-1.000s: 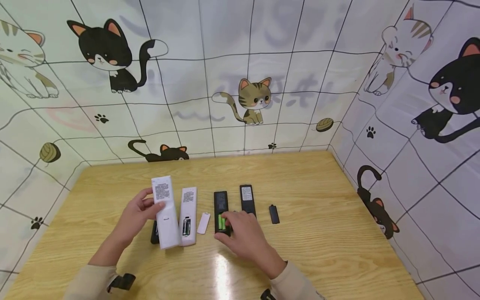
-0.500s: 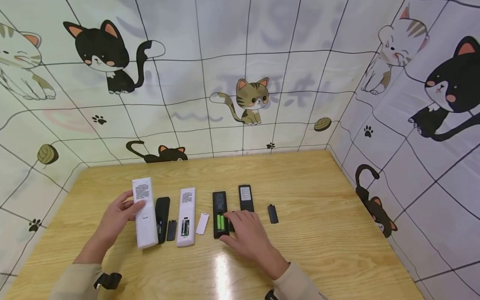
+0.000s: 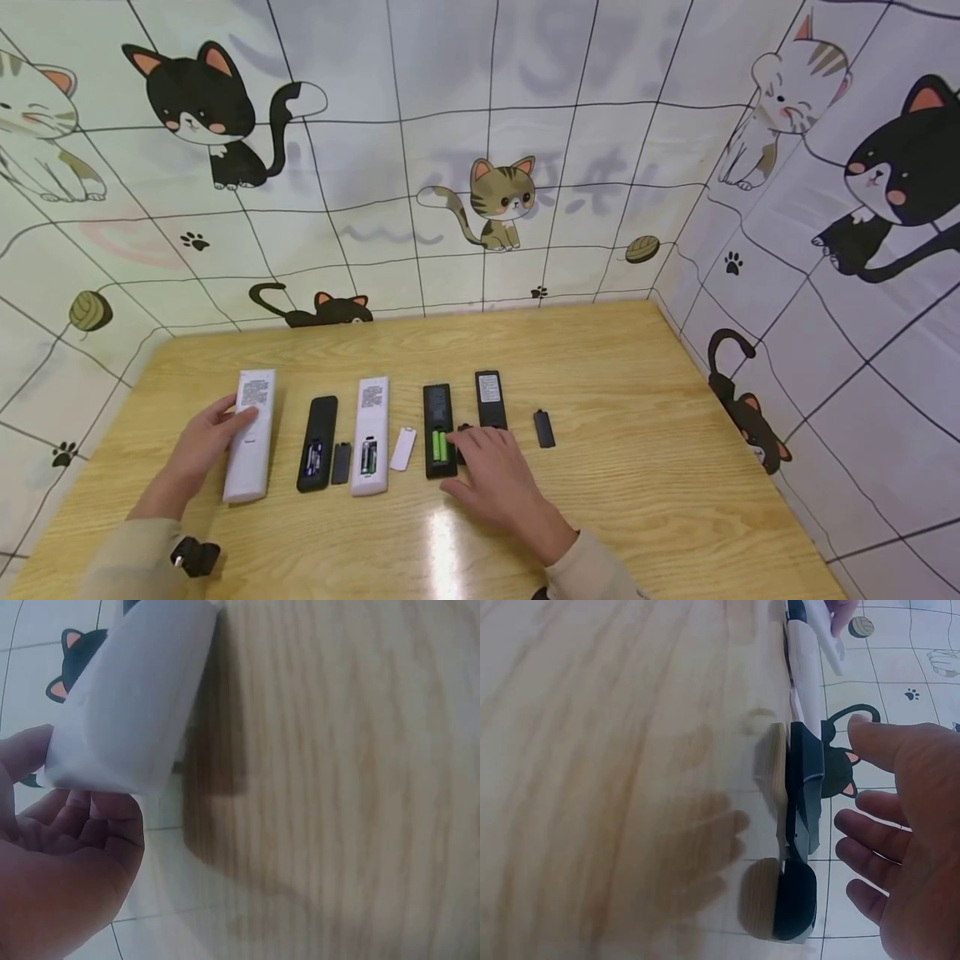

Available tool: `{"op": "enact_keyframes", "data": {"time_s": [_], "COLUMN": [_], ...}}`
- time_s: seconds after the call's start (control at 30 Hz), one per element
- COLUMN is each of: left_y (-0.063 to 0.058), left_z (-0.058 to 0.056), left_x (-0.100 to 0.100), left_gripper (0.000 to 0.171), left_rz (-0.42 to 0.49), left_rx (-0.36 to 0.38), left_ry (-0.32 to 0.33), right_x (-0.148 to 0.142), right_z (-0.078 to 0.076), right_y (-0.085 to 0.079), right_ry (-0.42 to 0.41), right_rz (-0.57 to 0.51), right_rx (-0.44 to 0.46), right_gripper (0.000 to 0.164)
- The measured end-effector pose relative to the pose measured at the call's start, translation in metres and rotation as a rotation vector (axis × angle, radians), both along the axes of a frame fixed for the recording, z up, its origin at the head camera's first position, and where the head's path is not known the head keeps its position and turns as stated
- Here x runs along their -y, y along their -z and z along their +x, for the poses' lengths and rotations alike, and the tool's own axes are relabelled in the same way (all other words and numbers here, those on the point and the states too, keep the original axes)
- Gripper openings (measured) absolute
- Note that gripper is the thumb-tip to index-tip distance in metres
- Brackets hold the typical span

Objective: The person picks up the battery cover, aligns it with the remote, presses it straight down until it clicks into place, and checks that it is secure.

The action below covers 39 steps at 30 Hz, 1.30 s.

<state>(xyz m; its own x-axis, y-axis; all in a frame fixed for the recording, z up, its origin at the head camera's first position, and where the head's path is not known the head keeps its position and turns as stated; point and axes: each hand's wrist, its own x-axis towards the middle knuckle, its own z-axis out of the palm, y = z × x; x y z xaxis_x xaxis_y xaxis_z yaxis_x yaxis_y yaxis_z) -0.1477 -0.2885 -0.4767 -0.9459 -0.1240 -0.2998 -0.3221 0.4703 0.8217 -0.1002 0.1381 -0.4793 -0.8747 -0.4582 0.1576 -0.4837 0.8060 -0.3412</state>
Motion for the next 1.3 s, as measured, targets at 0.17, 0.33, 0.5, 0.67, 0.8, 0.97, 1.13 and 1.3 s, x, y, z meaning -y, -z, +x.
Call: {"op": "enact_keyframes", "data": {"time_s": [0.17, 0.33, 0.5, 0.67, 0.8, 0.97, 1.13, 1.3], "left_y": [0.003, 0.005, 0.004, -0.001, -0.003, -0.002, -0.003, -0.003], "left_z": [-0.005, -0.010, -0.012, -0.010, -0.009, -0.008, -0.007, -0.005], "left_x": [0.009, 0.015, 0.018, 0.014, 0.010, 0.005, 0.003, 0.002], "left_gripper": [0.076, 0.074, 0.071, 0.068, 0.064, 0.060, 0.057, 0.053], "left_rz": [-0.049, -0.152, -0.277, -0.347, -0.412, -0.452, -0.466, -0.485], "left_rx": [0.023, 0.029, 0.015, 0.015, 0.018, 0.012, 0.002, 0.001], "left_ry": [0.017, 0.034, 0.030, 0.010, -0.027, -0.077, -0.109, -0.128], "right_x": [0.002, 0.005, 0.007, 0.012, 0.015, 0.019, 0.021, 0.022], "right_z": [0.002, 0.003, 0.004, 0.004, 0.005, 0.007, 0.007, 0.008], "right_y": [0.003, 0.004, 0.003, 0.003, 0.003, 0.003, 0.004, 0.004], "right_ry": [-0.019, -0.020, -0.024, -0.052, -0.066, -0.068, -0.068, -0.067], "right_rz": [0.001, 0.006, 0.021, 0.041, 0.051, 0.042, 0.053, 0.068], "right_rx": [-0.010, 0.005, 0.031, 0.019, 0.012, 0.023, 0.039, 0.063], "right_gripper": [0.058, 0.057, 0.058, 0.058, 0.058, 0.059, 0.060, 0.060]}}
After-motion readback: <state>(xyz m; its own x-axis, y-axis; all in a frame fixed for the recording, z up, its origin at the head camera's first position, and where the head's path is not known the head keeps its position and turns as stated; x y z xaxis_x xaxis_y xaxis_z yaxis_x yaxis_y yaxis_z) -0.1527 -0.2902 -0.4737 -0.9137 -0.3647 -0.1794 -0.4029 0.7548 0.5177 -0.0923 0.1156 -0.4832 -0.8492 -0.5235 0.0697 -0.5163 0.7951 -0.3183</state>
